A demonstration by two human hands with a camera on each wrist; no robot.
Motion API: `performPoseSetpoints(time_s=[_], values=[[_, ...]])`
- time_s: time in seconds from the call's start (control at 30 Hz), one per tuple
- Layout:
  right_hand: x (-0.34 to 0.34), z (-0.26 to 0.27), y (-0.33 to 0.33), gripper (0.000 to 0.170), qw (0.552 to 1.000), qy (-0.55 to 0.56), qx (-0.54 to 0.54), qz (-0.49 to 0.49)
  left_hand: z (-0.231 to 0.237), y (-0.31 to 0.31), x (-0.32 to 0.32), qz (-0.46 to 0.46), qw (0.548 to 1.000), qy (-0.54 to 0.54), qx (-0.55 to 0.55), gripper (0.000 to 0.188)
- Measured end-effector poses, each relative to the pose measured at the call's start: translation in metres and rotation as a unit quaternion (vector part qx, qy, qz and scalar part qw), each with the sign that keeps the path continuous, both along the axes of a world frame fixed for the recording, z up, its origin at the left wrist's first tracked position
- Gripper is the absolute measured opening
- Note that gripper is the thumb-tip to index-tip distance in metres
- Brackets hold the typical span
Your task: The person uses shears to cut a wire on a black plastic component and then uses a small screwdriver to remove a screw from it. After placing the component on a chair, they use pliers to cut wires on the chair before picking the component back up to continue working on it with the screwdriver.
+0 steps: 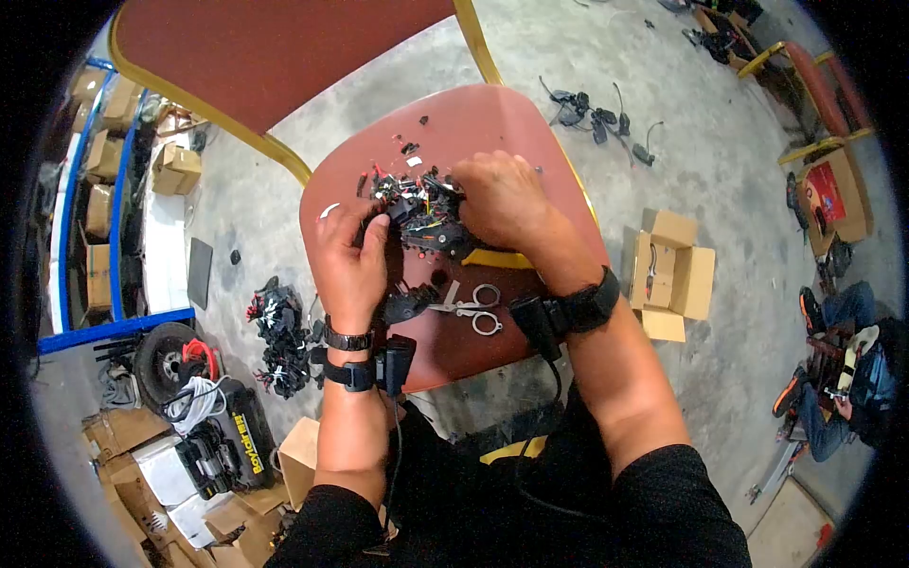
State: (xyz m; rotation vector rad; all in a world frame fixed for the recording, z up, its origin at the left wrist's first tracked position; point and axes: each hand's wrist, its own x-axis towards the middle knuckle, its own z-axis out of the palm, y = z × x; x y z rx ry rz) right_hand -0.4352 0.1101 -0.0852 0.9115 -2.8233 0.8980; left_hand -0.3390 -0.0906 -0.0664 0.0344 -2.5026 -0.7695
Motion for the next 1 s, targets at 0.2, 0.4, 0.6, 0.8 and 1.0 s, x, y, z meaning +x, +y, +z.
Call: performPoseSetpoints(time_s=[0.2,0.4,0.6,0.8,1.0], values=[[-0.001,0.009,0.007,0.021,0.996,-0.079,0.021,0.034,-0.018,-0.005,0.001,0.005,0.961,0.009,0.277,0.009],[0.002,0.022,0.011,0.03,0.989,-0.144,0.011,-0.005,-0.015,-0.027,0.0,0.052,0.81,0.04,0.583,0.006],[0.002,0.028,0.016,0.035,0.974,-0.211,-0.077,0.03,-0.019,-0.046,0.005,0.058,0.769,0.077,0.632,0.011],[0.0,0.036,0.019,0.031,0.963,-0.253,-0.082,0.037,-0.015,-0.053,0.007,0.06,0.782,0.065,0.617,0.011],[-0.001,0.036,0.027,0.029,0.971,-0.224,-0.07,0.052,-0.012,-0.052,0.008,0.081,0.796,0.068,0.596,0.012]])
